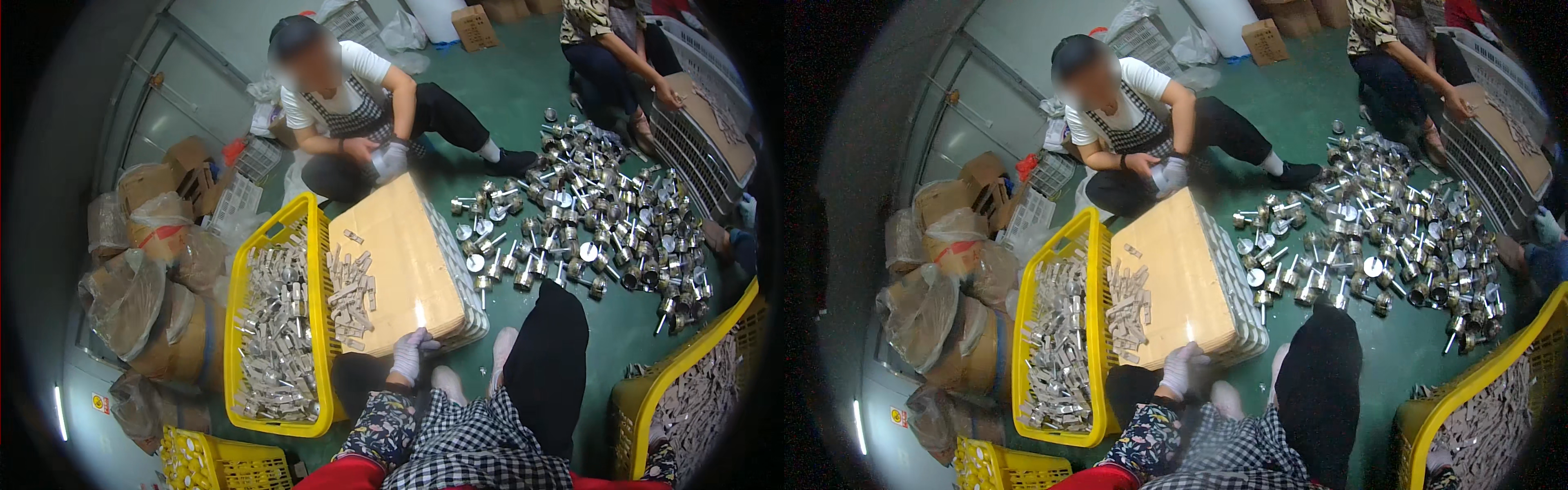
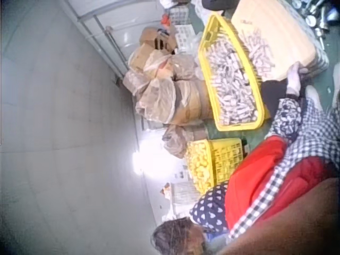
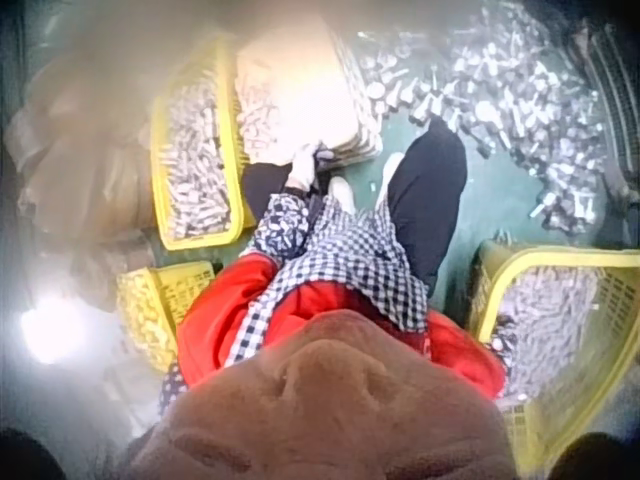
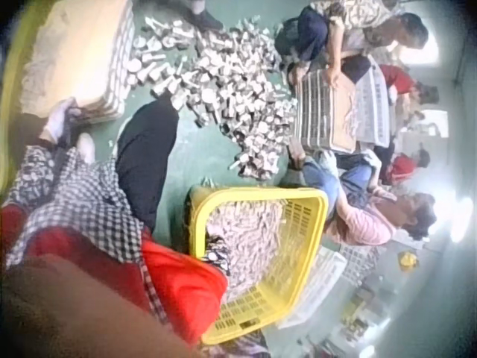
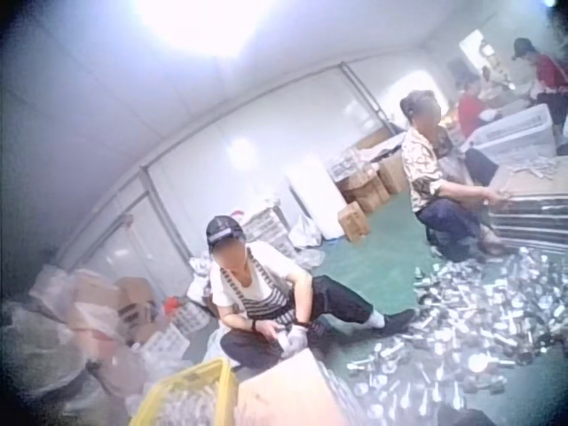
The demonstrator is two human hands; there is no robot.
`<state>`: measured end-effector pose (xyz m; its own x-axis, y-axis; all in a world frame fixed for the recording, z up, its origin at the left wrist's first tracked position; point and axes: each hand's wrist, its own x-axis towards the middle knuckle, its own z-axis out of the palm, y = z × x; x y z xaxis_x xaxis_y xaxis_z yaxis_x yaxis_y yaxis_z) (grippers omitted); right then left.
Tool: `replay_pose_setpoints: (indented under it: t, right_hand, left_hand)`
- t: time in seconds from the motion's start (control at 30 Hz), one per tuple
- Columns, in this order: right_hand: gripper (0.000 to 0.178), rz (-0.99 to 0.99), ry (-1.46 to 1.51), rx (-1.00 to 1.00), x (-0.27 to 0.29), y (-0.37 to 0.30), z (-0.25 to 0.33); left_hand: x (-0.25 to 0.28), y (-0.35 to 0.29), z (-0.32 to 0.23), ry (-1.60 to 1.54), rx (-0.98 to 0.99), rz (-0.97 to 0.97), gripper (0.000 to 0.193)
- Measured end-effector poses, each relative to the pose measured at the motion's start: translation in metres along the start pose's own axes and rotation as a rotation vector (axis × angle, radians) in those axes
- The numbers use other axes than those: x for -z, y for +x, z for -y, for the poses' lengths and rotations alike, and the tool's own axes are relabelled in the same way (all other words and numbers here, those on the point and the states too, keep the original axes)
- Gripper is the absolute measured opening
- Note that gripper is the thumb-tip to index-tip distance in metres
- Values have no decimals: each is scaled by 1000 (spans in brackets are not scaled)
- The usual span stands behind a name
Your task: Assembling and inspecting small silver metal components on a wooden board while sitting on a manufacturing floor.
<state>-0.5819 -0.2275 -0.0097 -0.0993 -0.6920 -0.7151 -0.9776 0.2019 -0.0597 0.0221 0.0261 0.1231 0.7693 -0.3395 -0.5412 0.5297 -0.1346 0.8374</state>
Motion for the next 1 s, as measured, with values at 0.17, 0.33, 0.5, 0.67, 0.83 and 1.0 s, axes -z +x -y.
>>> replay_pose_setpoints:
  t: [0.17,0.33,0.5,0.67,0.83,1.0]
  right_hand:
    - [33,5,-3,30,64,-22,14]
    - [29,37,16,91,90,-36,45]
    - [25,102,41,123,93,-51,50]
    - [22,169,79,138,84,-60,41]
    - [20,211,107,163,78,-72,42]
    - [15,-58,750,451,75,-34,-26]
  left_hand:
    - [8,1,2,68,-49,-10,36]
    - [2,2,7,51,-105,-9,36]
    - [10,6,14,10,-99,1,35]
    - [14,9,14,24,-61,12,39]
    - [12,14,19,23,-120,61,37]
    - [19,12,18,22,-138,68,38]
